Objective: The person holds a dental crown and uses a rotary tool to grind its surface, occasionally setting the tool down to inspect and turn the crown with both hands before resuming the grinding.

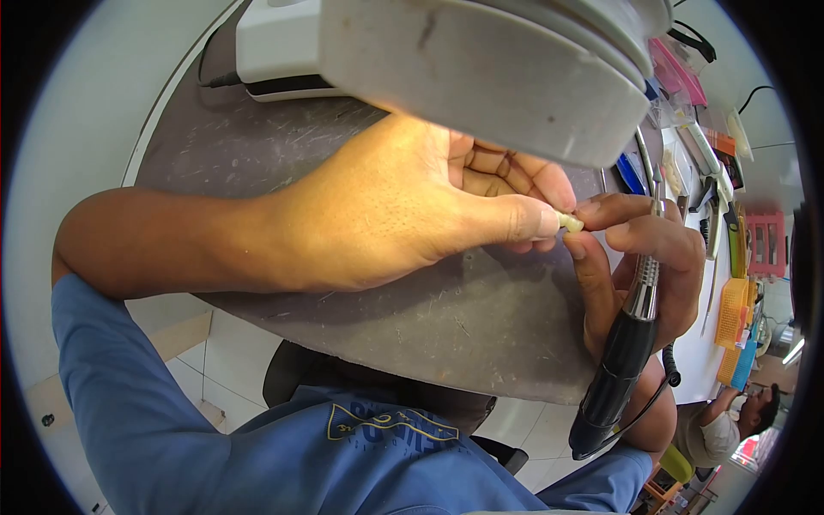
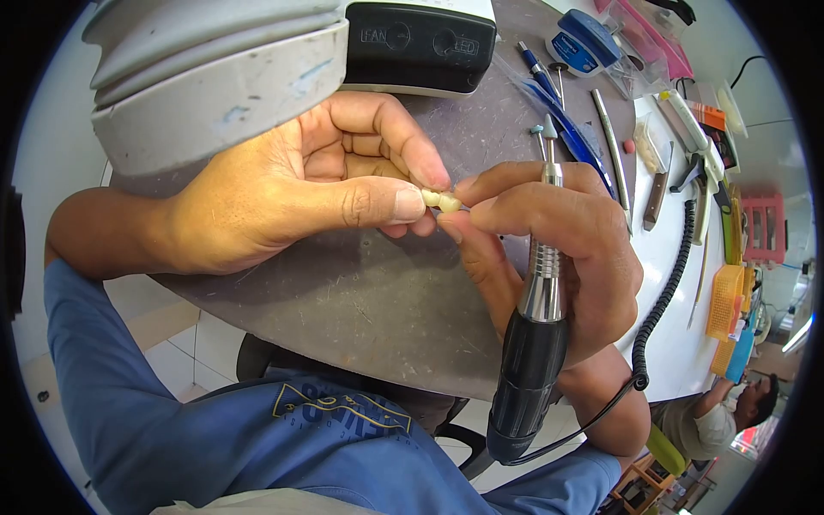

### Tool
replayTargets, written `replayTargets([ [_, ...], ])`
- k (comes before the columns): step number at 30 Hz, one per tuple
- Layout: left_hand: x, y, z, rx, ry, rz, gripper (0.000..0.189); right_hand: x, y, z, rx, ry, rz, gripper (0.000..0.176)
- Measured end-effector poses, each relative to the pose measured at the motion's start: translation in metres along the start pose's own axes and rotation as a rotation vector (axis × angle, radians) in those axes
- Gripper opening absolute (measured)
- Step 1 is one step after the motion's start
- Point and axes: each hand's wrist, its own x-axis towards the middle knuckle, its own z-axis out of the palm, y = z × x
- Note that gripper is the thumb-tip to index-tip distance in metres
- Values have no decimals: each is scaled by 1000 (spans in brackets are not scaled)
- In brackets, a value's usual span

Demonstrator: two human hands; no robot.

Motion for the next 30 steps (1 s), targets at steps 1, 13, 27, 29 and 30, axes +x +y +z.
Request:
replayTargets([
  [1, 0, 2, 1, 13, 13, -12, 20, 0, 0, 0, 7, -1, 4, 33],
  [13, 1, -2, 2, 23, 36, 2, 25, 3, -1, -7, 39, -60, -59, 31],
  [27, 0, 1, 3, -34, 32, -7, 17, 2, -4, -1, 271, 101, -19, 26],
  [29, 0, 1, 4, -32, 31, 2, 17, 3, -6, -2, 169, 16, -32, 32],
  [30, -1, 1, 5, -25, 55, -11, 17, 2, -6, -2, 170, 15, -32, 32],
])
